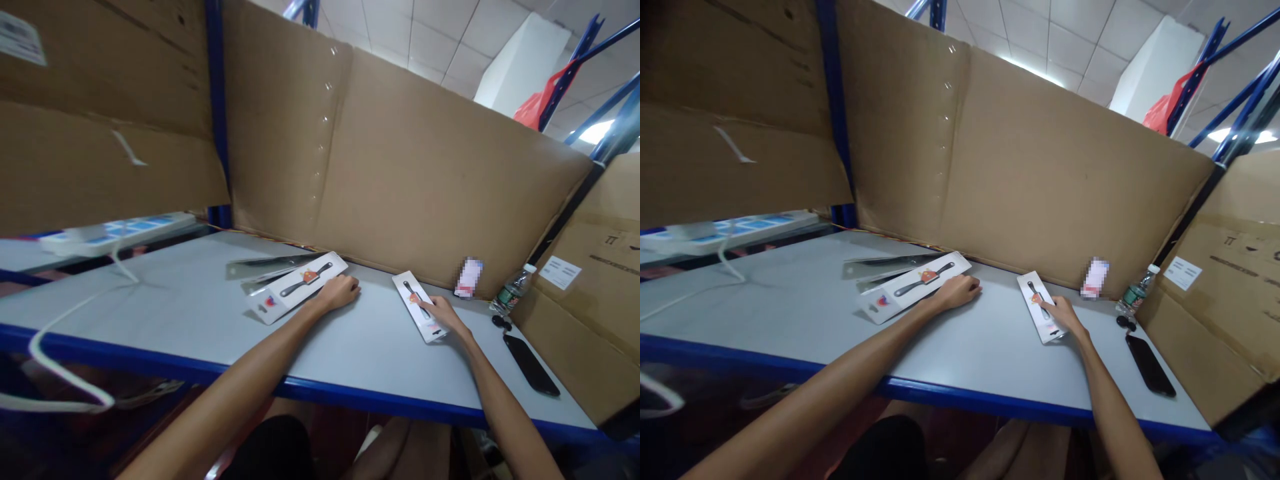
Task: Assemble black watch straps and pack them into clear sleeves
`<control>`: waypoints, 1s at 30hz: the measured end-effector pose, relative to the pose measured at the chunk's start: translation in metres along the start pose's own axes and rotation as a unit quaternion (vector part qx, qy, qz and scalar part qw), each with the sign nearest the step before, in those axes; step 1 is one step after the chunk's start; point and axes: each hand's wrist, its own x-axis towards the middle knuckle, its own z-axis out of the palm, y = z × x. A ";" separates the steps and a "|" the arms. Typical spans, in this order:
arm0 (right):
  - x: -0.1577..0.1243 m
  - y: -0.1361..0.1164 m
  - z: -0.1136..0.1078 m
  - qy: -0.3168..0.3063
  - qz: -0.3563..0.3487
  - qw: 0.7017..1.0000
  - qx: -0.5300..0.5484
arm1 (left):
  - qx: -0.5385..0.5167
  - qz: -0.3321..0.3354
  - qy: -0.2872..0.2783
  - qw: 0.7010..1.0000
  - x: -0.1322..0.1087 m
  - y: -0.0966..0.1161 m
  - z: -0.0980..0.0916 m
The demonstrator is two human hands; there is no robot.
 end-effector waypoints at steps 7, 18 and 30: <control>0.001 0.003 0.000 -0.008 0.004 1.000 0.011 | -0.001 -0.005 -0.003 1.000 -0.002 0.003 -0.004; 0.001 0.003 0.001 -0.002 -0.007 1.000 0.004 | -0.001 0.000 0.002 1.000 -0.002 0.002 -0.003; 0.002 0.006 0.000 -0.002 -0.003 1.000 -0.007 | 0.000 -0.002 0.001 1.000 -0.001 0.001 -0.001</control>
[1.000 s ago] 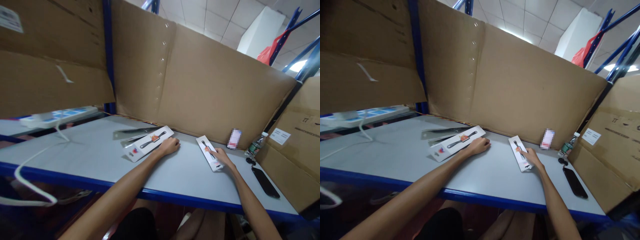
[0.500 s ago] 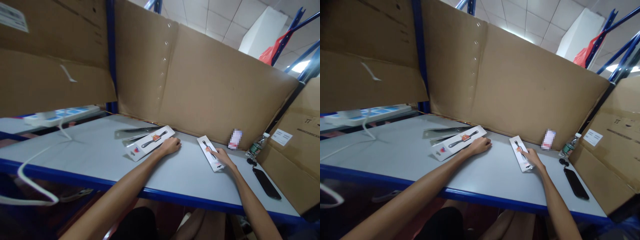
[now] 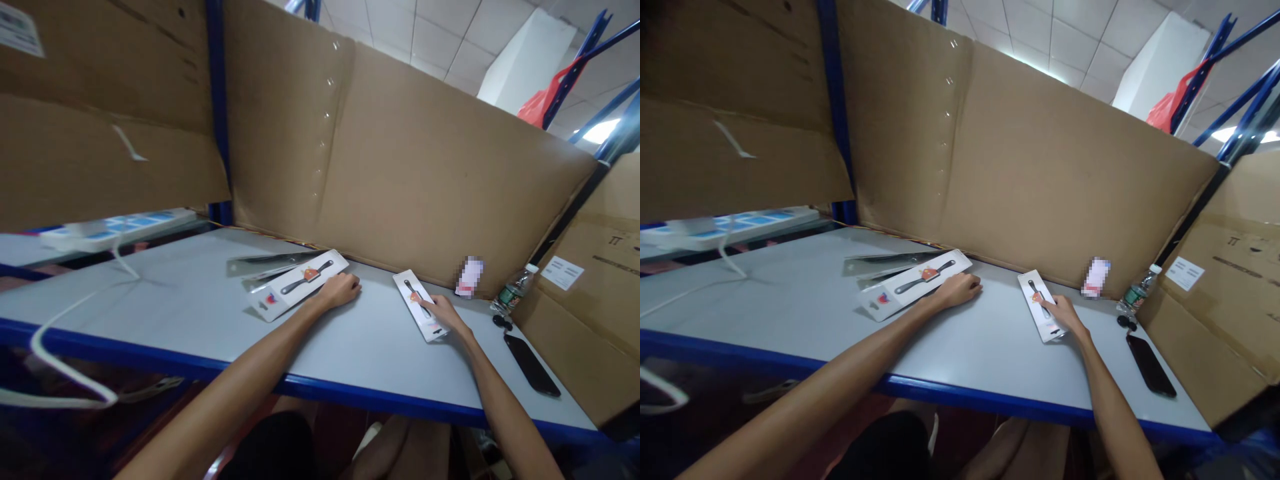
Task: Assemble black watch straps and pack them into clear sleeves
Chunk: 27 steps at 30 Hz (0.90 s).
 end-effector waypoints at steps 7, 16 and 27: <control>0.005 0.003 0.003 0.014 0.009 1.000 -0.006 | 0.005 0.005 0.001 1.000 0.001 -0.003 0.002; 0.004 0.002 0.002 0.013 0.006 1.000 -0.018 | 0.003 -0.004 -0.006 1.000 -0.001 0.002 -0.004; 0.003 0.004 0.002 0.010 0.007 1.000 0.003 | -0.017 -0.010 -0.007 1.000 -0.001 0.001 -0.002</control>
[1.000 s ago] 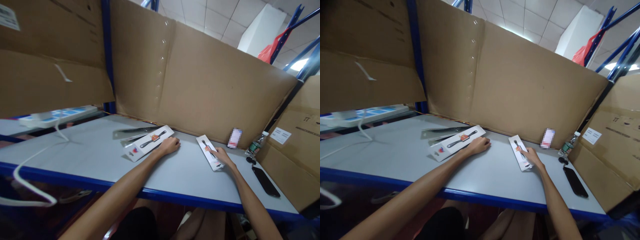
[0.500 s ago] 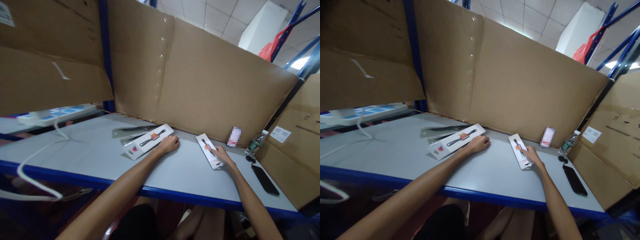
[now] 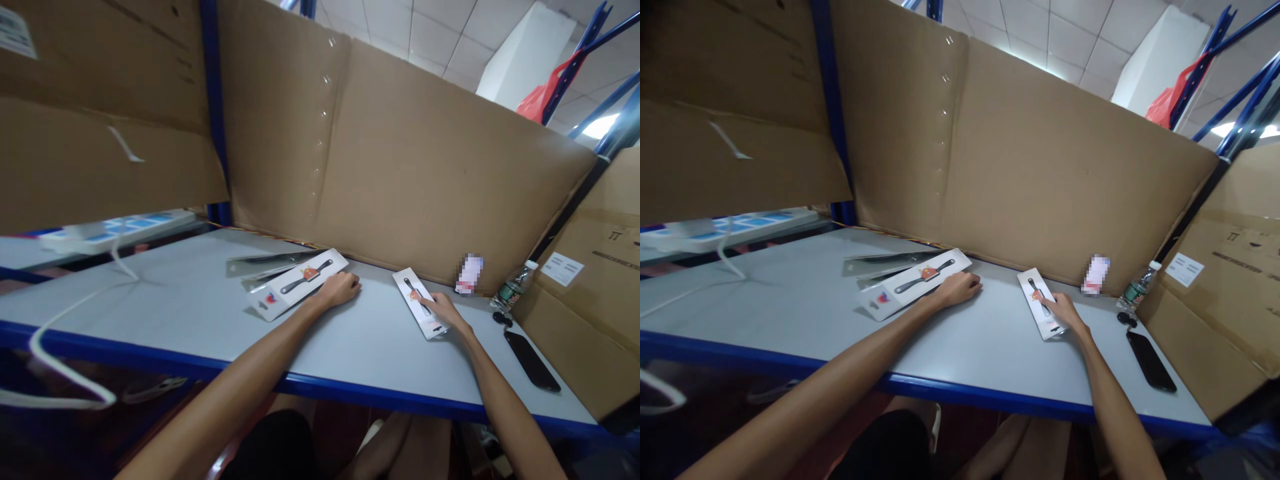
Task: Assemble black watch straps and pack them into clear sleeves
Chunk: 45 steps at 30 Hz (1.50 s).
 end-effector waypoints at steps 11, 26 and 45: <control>0.001 0.001 0.000 -0.001 -0.016 1.000 -0.004 | 0.017 0.005 0.002 1.000 0.000 -0.001 0.002; -0.002 -0.004 -0.002 -0.012 -0.018 1.000 -0.003 | -0.013 -0.006 0.008 1.000 0.001 0.000 0.002; -0.001 -0.005 -0.002 0.002 -0.013 1.000 -0.020 | -0.001 0.002 0.007 1.000 -0.001 0.000 0.000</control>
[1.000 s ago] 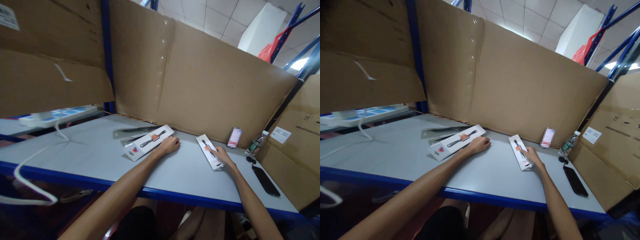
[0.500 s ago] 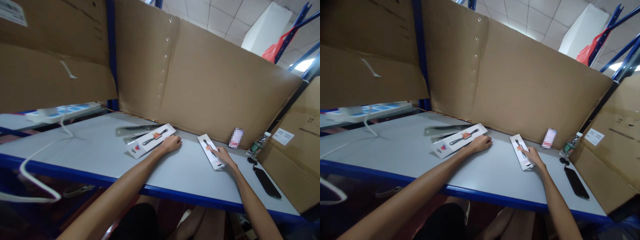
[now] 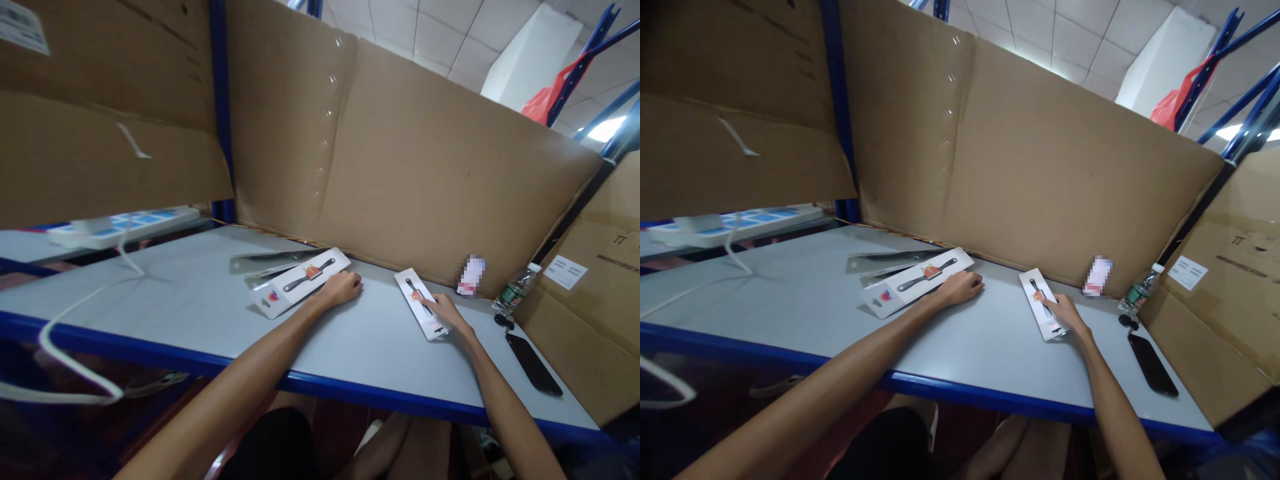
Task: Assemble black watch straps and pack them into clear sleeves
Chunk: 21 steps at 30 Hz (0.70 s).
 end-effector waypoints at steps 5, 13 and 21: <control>-0.001 0.000 -0.001 -0.007 -0.008 1.000 0.005 | 0.004 0.005 -0.001 1.000 0.001 -0.001 0.001; -0.001 0.000 0.000 -0.004 0.005 1.000 0.005 | 0.008 0.006 -0.003 1.000 0.002 -0.002 0.003; -0.001 -0.001 -0.001 -0.008 0.001 1.000 -0.005 | 0.024 0.012 -0.003 1.000 0.002 -0.003 0.003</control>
